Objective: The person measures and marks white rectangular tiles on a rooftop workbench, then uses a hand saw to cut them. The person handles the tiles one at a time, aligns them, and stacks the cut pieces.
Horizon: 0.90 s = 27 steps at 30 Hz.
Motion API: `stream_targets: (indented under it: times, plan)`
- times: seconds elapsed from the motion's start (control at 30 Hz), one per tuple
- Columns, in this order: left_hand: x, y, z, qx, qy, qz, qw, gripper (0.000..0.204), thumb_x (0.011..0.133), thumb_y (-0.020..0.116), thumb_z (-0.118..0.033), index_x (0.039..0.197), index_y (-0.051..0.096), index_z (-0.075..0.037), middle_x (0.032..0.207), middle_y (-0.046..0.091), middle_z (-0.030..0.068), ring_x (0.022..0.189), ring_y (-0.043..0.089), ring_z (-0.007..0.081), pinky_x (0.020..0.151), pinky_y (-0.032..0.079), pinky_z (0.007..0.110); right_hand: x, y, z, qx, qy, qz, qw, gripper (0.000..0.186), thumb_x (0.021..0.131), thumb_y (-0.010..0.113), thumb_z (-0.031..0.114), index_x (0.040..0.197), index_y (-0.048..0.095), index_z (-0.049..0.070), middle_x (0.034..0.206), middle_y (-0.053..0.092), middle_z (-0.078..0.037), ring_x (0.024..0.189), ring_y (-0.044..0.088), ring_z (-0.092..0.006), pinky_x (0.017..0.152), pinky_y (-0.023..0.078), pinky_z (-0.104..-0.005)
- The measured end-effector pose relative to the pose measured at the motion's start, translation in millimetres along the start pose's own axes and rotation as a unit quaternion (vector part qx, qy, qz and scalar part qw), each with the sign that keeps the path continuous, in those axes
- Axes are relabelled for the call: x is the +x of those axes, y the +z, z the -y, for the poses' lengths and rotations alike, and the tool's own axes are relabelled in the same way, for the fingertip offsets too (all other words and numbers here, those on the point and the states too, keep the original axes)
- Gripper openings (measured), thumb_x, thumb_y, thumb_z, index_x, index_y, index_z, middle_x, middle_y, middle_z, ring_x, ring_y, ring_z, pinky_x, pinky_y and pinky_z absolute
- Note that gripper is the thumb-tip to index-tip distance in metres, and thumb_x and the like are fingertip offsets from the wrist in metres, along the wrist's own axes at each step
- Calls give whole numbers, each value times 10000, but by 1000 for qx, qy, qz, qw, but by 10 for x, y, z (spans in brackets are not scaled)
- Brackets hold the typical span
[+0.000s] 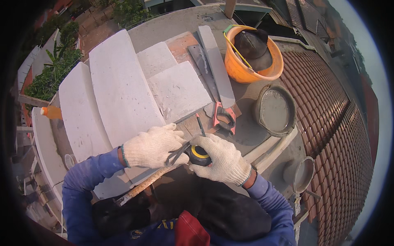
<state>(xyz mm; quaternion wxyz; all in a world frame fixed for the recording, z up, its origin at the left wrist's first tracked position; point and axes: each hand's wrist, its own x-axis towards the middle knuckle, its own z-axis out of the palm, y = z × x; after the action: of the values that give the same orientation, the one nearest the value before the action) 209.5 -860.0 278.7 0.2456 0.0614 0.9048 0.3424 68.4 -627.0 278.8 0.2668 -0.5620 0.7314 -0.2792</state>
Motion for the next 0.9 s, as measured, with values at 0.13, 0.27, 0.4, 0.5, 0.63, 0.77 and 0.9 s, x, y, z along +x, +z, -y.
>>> stream_targets:
  times: [0.13, 0.27, 0.4, 0.5, 0.63, 0.77, 0.9]
  plan:
    - [-359, -256, 233, -170, -9, -173, 970, 708, 1123, 604, -596, 1566, 649, -46, 1654, 573, 259, 1579, 492, 445, 1308, 401, 499, 183, -300, -190, -41, 69, -127, 989, 744, 820, 942, 170, 1476, 617, 31, 1364, 728, -190, 1249, 756, -347, 1067, 599, -425]
    - [-741, -316, 544, -105, -68, -363, 923, 667, 1132, 615, -556, 1544, 659, -33, 1615, 615, 249, 1530, 557, 407, 1275, 435, 475, 372, -868, -965, 26, 120, -333, 935, 774, 936, 839, 89, 1625, 500, -5, 1544, 629, -201, 1419, 631, -297, 1206, 503, -414]
    - [-1331, -244, 754, -180, -150, -421, 876, 624, 1138, 632, -497, 1536, 662, -18, 1583, 656, 230, 1493, 603, 365, 1250, 459, 438, 924, -1604, -1693, -46, 206, -384, 899, 786, 1014, 813, 276, 1667, 466, 8, 1583, 612, -211, 1460, 611, -293, 1201, 494, -412]
    - [-1793, 35, 821, -188, -224, -481, 826, 603, 1127, 659, -471, 1522, 674, -16, 1568, 670, 227, 1496, 603, 365, 1255, 452, 432, 1369, -1728, -2129, -171, 256, -334, 891, 824, 1024, 797, 389, 1677, 460, 15, 1575, 631, -232, 1455, 630, -315, 1184, 500, -428]
    - [-2210, 268, 929, -162, -309, -553, 757, 590, 1117, 667, -457, 1503, 686, -11, 1552, 683, 226, 1485, 614, 366, 1247, 459, 432, 1401, -1726, -2806, -243, 278, -341, 865, 833, 1037, 765, 465, 1688, 460, 46, 1564, 650, -252, 1433, 654, -378, 1183, 498, -448]
    - [-2783, 709, 947, -119, -408, -618, 661, 571, 1124, 657, -444, 1500, 688, -16, 1518, 708, 213, 1436, 652, 349, 1223, 479, 413, 1506, -1406, -2213, -263, 222, -355, 869, 796, 1064, 725, 493, 1699, 462, 91, 1548, 662, -258, 1421, 664, -395, 1137, 536, -441]
    - [-3112, 1156, 1148, -139, -442, -655, 597, 587, 1128, 650, -436, 1521, 659, 0, 1506, 710, 226, 1427, 658, 340, 1205, 486, 397, 1483, -1138, -1254, 41, 114, -325, 938, 628, 1178, 566, 493, 1660, 529, 92, 1445, 740, -150, 1207, 739, -223, 979, 595, -366]
